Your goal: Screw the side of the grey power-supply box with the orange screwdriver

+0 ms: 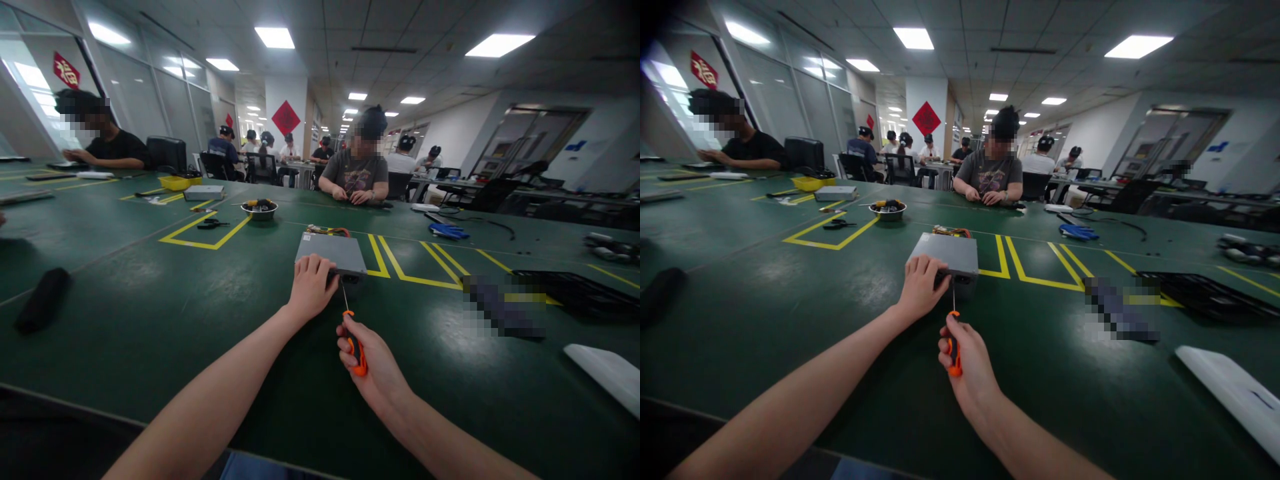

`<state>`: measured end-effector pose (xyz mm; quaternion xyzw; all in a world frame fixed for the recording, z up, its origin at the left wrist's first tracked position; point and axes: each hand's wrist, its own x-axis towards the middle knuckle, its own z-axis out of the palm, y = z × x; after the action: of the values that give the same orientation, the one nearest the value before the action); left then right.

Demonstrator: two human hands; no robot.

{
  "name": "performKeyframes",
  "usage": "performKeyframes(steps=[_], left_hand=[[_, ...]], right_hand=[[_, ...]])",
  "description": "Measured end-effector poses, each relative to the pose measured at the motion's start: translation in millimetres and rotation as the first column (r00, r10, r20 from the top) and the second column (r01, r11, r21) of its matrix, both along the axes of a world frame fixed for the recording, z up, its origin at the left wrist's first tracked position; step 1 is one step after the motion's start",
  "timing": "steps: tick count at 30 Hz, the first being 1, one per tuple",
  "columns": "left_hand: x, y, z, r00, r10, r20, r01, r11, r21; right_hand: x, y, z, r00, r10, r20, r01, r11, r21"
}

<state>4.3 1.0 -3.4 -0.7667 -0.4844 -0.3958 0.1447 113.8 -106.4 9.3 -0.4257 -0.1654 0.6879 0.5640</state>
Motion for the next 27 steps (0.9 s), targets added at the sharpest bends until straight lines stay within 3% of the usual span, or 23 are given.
performKeyframes(steps=[7, 14, 21, 27], left_hand=[[0.5, 0.6, -0.4, 1.000, 0.007, 0.007, -0.007, 1.000, 0.010], [0.8, 0.7, -0.7, 1.000, 0.011, 0.003, -0.011, 1.000, 0.002], [1.0, 0.5, -0.6, 1.000, 0.022, -0.006, -0.022, 1.000, 0.006], [0.5, 1.0, -0.5, 1.000, 0.006, 0.003, -0.006, 1.000, 0.005]], right_hand=[[0.7, 0.4, 0.5, 0.992, 0.103, -0.074, -0.107, 0.993, -0.045], [0.1, -0.1, -1.6, 0.999, 0.024, -0.021, -0.024, 1.000, 0.002], [0.4, 0.3, -1.1, 0.991, 0.087, -0.099, -0.092, 0.994, -0.053], [1.0, 1.5, -1.4, 0.998, -0.010, -0.062, 0.008, 1.000, -0.019]])
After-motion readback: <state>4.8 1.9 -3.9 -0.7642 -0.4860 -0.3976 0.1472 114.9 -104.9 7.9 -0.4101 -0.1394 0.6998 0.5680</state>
